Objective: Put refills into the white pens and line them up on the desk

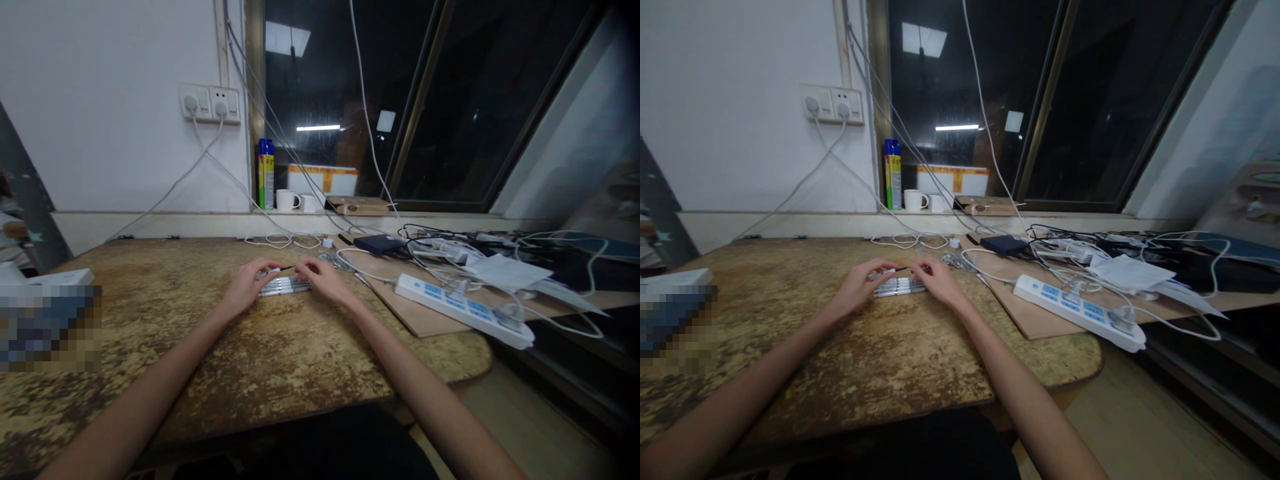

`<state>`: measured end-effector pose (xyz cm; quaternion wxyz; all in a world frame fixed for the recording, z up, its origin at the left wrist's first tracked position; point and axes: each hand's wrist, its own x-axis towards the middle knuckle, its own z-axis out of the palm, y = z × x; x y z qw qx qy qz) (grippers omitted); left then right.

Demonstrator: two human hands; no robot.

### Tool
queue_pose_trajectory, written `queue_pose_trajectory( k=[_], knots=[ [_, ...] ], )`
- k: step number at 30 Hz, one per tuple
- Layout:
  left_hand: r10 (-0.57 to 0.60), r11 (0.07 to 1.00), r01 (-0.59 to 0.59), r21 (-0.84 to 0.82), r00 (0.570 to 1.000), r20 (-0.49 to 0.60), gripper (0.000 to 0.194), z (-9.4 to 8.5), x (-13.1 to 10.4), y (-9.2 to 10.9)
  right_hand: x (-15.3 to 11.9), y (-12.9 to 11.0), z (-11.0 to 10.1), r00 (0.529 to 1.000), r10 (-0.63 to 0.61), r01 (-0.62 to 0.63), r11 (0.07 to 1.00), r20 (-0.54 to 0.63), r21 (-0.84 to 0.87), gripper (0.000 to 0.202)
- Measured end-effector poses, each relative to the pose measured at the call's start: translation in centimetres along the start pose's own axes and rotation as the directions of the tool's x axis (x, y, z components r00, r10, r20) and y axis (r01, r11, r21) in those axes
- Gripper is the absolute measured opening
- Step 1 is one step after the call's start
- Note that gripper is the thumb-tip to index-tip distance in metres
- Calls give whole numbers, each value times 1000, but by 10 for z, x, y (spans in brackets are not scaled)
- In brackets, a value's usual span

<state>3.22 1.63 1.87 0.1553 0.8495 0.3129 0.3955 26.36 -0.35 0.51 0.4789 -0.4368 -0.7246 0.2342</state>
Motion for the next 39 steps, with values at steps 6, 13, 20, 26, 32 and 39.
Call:
queue_pose_trajectory(
  k=[6, 13, 20, 26, 32, 39],
  knots=[
    [31, 998, -30, -49, 1000, 7, 28, 0, 0, 5, 1, -5, -1, 998, 7, -18, 987, 68, 162, 40],
    [-73, 996, 69, -57, 995, -75, 32, -3, 1, 1, 4, -3, -10, 996, 85, -73, 958, -33, 277, 45],
    [-162, 986, 153, -62, 969, -185, 29, -7, 2, -13, 8, 11, -17, 979, 111, -59, 957, -172, 283, 45],
    [-175, 983, 163, -79, 970, -171, 27, -4, 2, -23, 10, 22, -15, 983, 29, -3, 989, -180, 145, 44],
    [-178, 982, 165, -88, 970, -167, 26, -4, 2, -23, 11, 24, -16, 983, 4, 9, 997, -185, 72, 35],
    [-175, 985, 172, -30, 969, -175, 26, -6, 1, -21, 11, 23, -17, 981, 9, 3, 998, -193, 62, 33]
  ],
)
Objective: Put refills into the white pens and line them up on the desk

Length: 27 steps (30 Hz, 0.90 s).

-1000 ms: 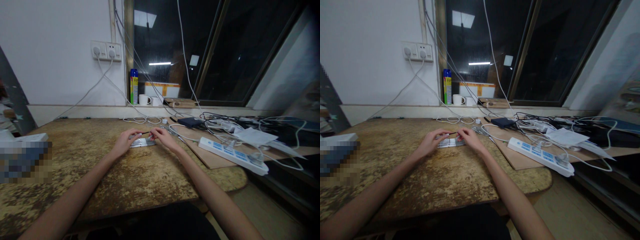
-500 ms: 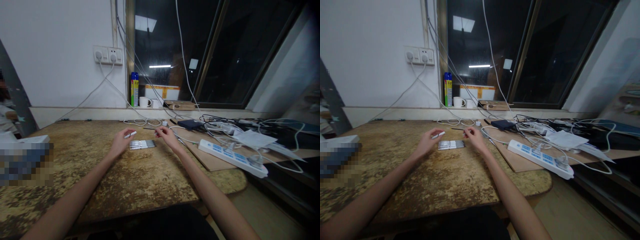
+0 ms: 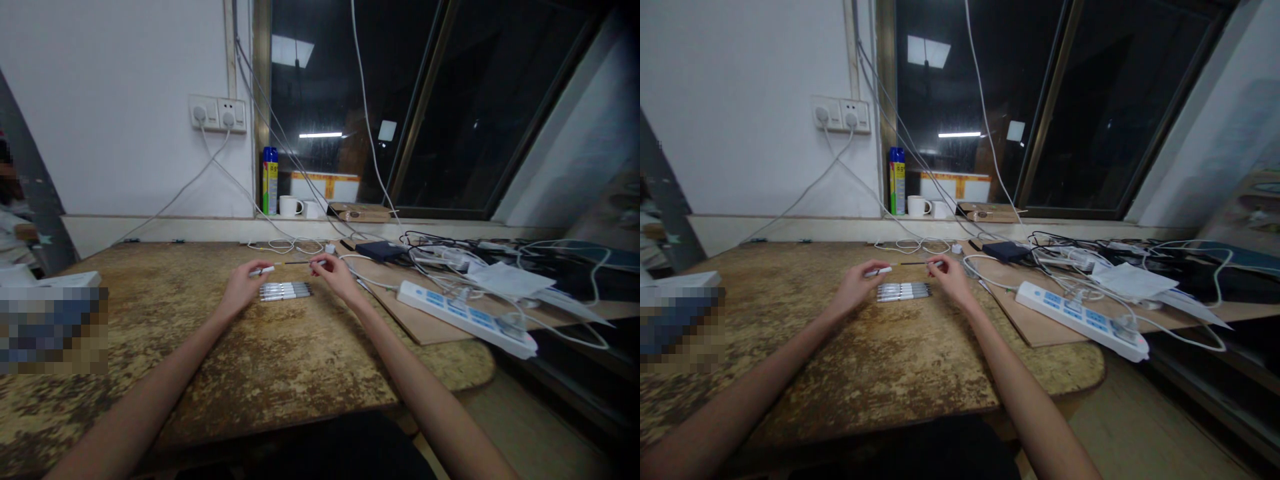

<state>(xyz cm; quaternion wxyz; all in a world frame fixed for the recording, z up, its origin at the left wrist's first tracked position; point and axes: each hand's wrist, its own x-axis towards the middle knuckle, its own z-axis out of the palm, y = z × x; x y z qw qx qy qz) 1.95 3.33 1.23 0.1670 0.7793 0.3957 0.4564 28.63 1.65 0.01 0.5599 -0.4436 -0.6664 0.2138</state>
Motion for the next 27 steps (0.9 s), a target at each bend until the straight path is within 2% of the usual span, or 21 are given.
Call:
queue_pose_trajectory(
  k=[10, 16, 27],
  knots=[
    [18, 1000, -18, 7, 1000, -2, 26, 1, 1, -4, 0, -5, 0, 1000, 21, -23, 996, 14, 88, 42],
    [22, 1000, -22, -11, 1000, 16, 26, 2, 1, -4, -3, -14, 0, 994, 104, -105, 969, 17, 225, 46],
    [71, 997, -70, -15, 997, 42, 24, 3, 0, -4, -1, -11, -1, 983, 182, -175, 936, 7, 306, 54]
  ],
)
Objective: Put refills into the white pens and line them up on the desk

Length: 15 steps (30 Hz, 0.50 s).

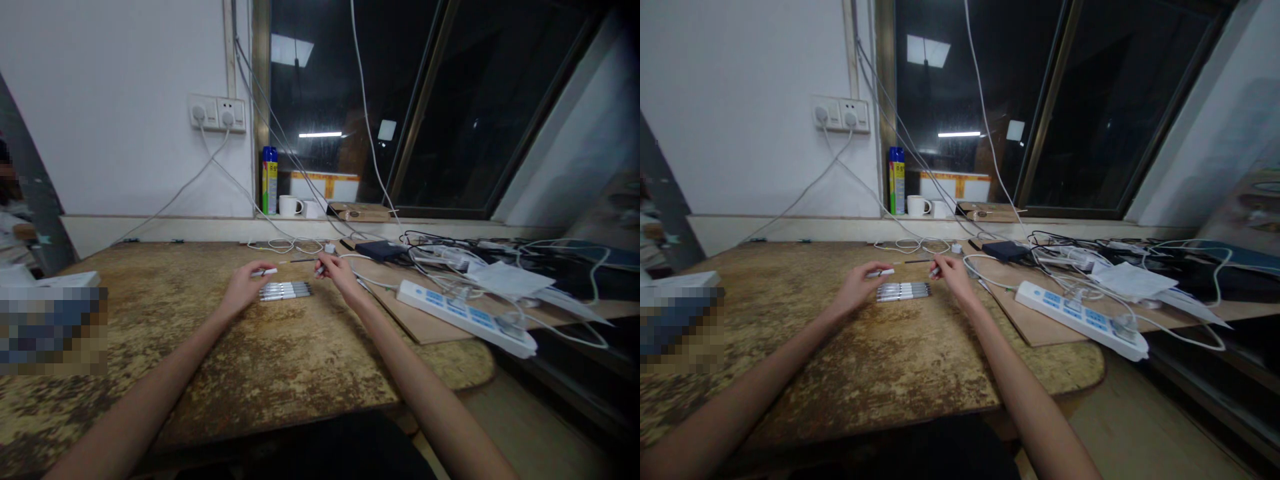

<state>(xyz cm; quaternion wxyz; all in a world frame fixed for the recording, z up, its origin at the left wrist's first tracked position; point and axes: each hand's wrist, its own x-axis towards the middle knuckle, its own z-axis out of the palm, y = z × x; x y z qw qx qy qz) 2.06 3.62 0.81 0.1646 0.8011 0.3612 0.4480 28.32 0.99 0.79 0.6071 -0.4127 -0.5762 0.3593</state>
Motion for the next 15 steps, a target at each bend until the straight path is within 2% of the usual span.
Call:
queue_pose_trajectory(
  k=[9, 15],
  knots=[
    [-16, 1000, 16, 4, 1000, 20, 26, 0, 0, 2, -5, -7, 3, 999, 48, -48, 999, 7, 8, 52],
    [-24, 1000, 24, 1, 999, 21, 26, 0, 0, 5, -8, -12, 5, 999, 36, -34, 999, 37, -30, 50]
  ],
)
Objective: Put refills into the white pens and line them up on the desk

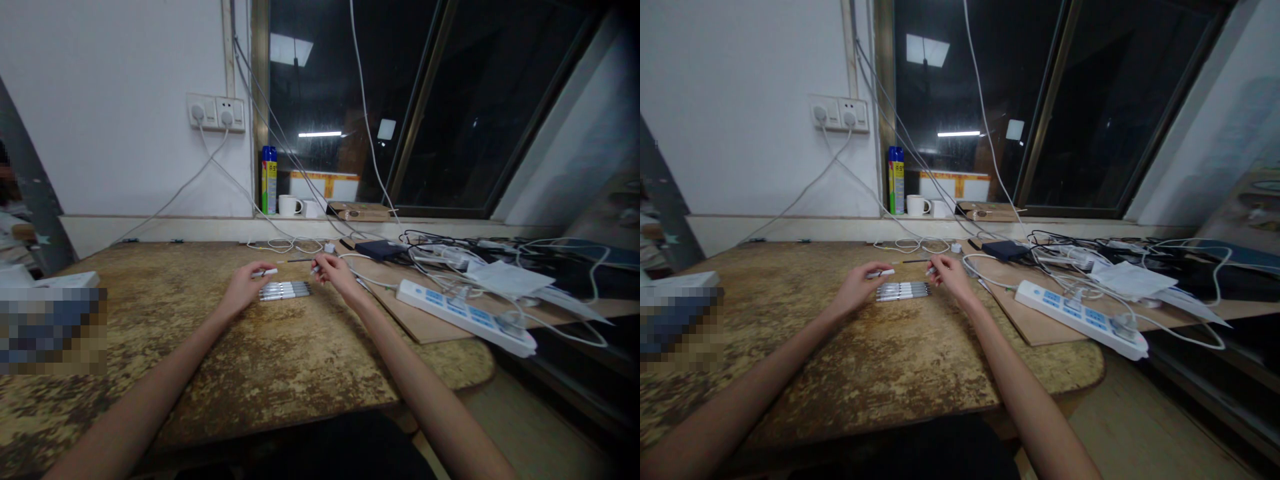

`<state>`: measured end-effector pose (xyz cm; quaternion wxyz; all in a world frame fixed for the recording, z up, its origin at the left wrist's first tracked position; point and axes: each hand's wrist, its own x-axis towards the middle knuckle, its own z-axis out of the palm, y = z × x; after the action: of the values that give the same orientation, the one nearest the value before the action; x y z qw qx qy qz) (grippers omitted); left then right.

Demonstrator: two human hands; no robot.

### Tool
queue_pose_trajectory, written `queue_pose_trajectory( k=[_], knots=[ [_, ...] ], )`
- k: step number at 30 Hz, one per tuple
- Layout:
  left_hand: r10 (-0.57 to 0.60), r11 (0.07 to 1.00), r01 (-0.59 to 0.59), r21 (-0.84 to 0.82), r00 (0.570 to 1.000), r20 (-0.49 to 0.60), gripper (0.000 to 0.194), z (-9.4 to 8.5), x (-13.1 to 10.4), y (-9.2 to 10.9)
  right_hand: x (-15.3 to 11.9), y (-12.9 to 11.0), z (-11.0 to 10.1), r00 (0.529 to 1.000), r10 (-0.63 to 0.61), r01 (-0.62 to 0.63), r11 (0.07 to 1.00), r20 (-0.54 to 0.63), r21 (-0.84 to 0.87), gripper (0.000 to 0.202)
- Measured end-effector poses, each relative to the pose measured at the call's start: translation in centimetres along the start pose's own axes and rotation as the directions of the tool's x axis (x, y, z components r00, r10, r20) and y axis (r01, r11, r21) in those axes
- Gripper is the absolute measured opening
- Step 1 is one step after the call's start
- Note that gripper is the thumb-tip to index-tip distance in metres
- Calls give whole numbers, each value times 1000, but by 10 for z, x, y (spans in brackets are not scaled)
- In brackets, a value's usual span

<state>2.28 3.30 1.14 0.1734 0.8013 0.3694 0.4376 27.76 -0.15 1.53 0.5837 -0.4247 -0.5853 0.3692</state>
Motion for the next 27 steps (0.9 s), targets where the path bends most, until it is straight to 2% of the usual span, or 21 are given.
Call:
queue_pose_trajectory(
  k=[10, 17, 27],
  knots=[
    [3, 1000, -3, -18, 1000, -7, 24, 0, 0, -1, 1, 5, 1, 997, -74, 75, 997, 37, -27, 43],
    [-2, 1000, 1, -26, 1000, -9, 25, 1, 0, -3, 3, 7, -1, 991, -136, 134, 975, 2, -178, 41],
    [-26, 1000, 26, -9, 1000, -15, 27, 0, 1, -5, 6, 12, -5, 990, -138, 133, 951, 3, -278, 40]
  ],
)
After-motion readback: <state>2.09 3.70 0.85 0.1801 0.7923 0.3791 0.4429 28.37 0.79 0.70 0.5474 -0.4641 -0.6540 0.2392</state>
